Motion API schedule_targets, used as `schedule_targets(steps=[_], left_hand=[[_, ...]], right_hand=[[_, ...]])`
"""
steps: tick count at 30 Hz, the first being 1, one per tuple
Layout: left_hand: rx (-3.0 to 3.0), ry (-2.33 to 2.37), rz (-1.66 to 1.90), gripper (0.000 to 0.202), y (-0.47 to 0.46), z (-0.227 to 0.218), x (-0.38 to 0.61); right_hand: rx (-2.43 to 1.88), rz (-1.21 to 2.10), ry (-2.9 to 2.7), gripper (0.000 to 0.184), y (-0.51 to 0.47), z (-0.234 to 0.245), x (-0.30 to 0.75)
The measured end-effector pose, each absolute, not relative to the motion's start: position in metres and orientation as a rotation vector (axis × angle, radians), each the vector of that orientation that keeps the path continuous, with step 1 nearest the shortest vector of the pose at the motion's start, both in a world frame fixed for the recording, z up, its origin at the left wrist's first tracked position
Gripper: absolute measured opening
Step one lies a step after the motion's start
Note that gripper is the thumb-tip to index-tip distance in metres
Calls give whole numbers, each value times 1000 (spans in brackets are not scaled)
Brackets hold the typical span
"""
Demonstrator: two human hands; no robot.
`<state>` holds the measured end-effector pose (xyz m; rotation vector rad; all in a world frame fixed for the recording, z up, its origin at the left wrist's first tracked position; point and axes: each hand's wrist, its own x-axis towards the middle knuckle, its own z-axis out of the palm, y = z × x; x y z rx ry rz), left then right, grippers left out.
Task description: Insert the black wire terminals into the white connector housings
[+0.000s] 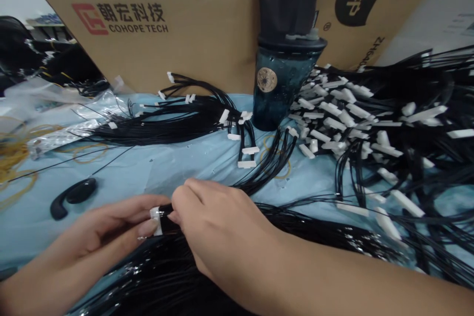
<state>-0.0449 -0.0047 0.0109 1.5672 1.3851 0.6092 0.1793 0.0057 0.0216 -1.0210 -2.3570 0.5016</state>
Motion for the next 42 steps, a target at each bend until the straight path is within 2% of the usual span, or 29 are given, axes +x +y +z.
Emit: schedule_targets(steps=[16, 25, 30, 42], left_hand=[[1632, 1248, 585, 25, -2, 23, -41], [1555, 1191, 667, 17, 1, 24, -36], [1459, 1194, 582, 22, -6, 14, -44], [1391, 1149, 617, 11, -2, 29, -35]], right_hand=[[-887, 532, -2345, 24, 6, 19, 179], [-979, 839, -2135, 21, 8, 27, 184], [-1052, 1045, -2053, 21, 8, 33, 184], [-1053, 964, -1980, 23, -2, 30, 181]])
